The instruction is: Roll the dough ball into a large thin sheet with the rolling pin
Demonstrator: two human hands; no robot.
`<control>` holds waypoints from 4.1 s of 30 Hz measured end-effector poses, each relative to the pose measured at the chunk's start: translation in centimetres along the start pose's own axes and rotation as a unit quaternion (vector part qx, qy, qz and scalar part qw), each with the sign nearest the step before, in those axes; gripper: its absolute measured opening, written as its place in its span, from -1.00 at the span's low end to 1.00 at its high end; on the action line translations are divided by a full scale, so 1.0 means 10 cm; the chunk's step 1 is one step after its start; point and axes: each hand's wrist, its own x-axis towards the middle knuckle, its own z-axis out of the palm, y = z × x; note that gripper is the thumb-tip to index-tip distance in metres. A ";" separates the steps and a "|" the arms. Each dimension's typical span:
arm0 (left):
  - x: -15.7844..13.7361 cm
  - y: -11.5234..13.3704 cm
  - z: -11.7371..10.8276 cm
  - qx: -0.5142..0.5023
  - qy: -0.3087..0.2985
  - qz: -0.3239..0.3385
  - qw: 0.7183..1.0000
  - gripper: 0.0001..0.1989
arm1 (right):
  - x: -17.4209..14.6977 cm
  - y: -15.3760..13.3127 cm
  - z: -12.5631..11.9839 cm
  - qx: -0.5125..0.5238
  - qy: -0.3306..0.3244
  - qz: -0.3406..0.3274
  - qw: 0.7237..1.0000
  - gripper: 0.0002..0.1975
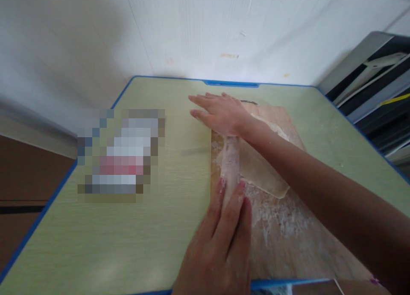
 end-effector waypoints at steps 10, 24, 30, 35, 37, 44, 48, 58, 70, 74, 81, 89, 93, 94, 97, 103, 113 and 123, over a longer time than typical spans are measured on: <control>-0.05 0.02 -0.07 -0.034 0.010 -0.061 0.997 -0.38 | 0.23 -0.20 0.12 -0.010 0.027 -0.044 0.999 -0.48; 0.01 0.20 0.02 0.019 -0.011 -0.036 0.999 -0.53 | -0.13 0.20 0.00 -0.076 -0.012 -0.020 0.997 -0.55; 0.00 0.28 0.04 0.073 -0.019 0.005 0.997 -0.53 | -0.76 0.64 -0.10 -0.065 0.031 -0.009 0.997 -0.49; 0.03 0.23 -0.03 0.132 -0.021 0.024 0.991 -0.59 | -1.32 0.74 -0.09 -0.053 0.098 0.035 0.993 -0.46; 0.06 0.21 -0.06 0.148 -0.015 0.028 0.988 -0.58 | -1.40 0.74 -0.06 -0.043 0.108 0.042 0.992 -0.44; 0.11 0.11 -0.09 0.145 0.001 -0.013 0.989 -0.54 | -1.11 0.75 -0.01 -0.022 0.109 0.020 0.994 -0.44; 0.11 0.07 -0.06 0.103 0.014 -0.032 0.994 -0.51 | -0.88 0.70 -0.06 -0.001 0.073 0.039 0.997 -0.46; 0.17 -0.11 -0.16 0.011 0.042 -0.079 0.996 -0.60 | -0.36 0.51 -0.17 0.040 -0.032 0.071 0.996 -0.50; 0.12 -0.26 -0.18 0.038 0.046 -0.113 0.992 -0.60 | 0.18 0.40 0.01 0.056 0.020 0.026 0.998 -0.50; 0.11 -0.25 -0.16 0.045 0.068 -0.132 0.988 -0.62 | 0.24 0.35 0.02 0.033 0.039 0.030 0.998 -0.52; 0.14 -0.23 -0.13 0.040 0.109 -0.156 0.981 -0.65 | 0.27 0.22 -0.01 -0.044 0.056 0.053 0.996 -0.58; 0.14 -0.23 -0.12 0.067 0.059 -0.182 0.979 -0.65 | 0.16 0.27 -0.01 -0.059 0.083 0.047 0.994 -0.58; 0.26 -0.17 -0.25 0.176 -0.060 -0.205 0.961 -0.70 | -0.26 0.48 -0.07 0.012 0.147 0.078 0.986 -0.60; 0.31 -0.15 -0.28 0.197 -0.094 -0.199 0.955 -0.74 | -0.39 0.54 -0.08 0.019 0.148 0.075 0.986 -0.62; 0.52 -0.11 -0.36 0.240 -0.159 -0.145 0.947 -0.76 | -0.76 0.70 -0.11 0.018 0.153 0.077 0.985 -0.64; 0.81 -0.13 -0.28 0.303 -0.176 -0.106 0.931 -0.68 | -1.00 0.77 -0.08 0.010 0.135 0.121 0.983 -0.60; 0.87 -0.39 -0.25 0.272 -0.197 -0.138 0.932 -0.67 | -0.65 0.73 -0.03 -0.063 0.050 0.137 0.987 -0.47; 1.02 -0.75 -0.29 0.270 -0.230 -0.126 0.927 -0.60 | -0.30 0.72 -0.10 -0.052 -0.007 0.144 0.988 -0.48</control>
